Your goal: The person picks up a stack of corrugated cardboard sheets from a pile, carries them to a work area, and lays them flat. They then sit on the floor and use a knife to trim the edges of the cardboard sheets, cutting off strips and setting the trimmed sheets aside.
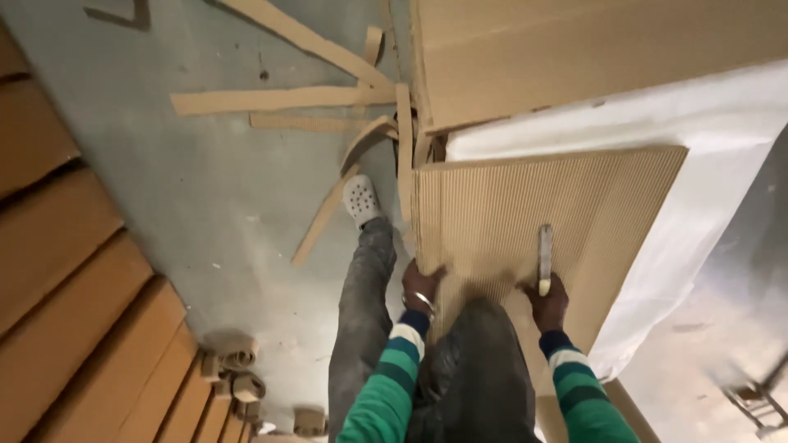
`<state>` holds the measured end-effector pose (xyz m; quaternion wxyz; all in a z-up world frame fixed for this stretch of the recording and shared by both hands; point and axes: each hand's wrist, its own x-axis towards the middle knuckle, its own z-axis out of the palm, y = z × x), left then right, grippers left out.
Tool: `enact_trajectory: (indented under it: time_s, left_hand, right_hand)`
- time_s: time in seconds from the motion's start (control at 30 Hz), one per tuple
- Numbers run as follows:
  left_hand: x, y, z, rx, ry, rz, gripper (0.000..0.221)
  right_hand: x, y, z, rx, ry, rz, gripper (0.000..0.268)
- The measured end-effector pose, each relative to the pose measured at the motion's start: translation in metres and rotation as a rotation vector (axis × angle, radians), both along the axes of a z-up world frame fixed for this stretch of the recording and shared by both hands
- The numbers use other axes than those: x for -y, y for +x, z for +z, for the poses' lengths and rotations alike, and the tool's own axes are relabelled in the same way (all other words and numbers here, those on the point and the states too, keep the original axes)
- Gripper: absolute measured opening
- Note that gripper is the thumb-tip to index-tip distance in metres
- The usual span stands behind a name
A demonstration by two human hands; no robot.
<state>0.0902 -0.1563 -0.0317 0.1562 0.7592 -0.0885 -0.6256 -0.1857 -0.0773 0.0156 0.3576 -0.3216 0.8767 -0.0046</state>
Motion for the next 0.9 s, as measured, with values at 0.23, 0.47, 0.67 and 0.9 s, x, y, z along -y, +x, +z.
enact_trajectory:
  time_s: [0.23, 0.47, 0.67, 0.9]
  left_hand:
    - [0.139, 0.029, -0.043, -0.298, -0.162, -0.311, 0.045]
    - [0.173, -0.004, 0.030, 0.038, -0.332, -0.253, 0.048]
    - [0.123, -0.057, 0.083, 0.352, -0.759, -0.223, 0.046]
    - [0.115, -0.071, 0.076, 0.360, -0.700, -0.414, 0.057]
  right_hand:
    - [-0.002, 0.002, -0.003, 0.005, 0.013, 0.026, 0.048]
    - [-0.006, -0.001, -0.008, -0.010, 0.015, 0.037, 0.052]
    - [-0.008, 0.001, -0.012, -0.007, -0.022, 0.061, 0.055]
    - [-0.002, 0.007, -0.008, 0.030, 0.076, 0.001, 0.043]
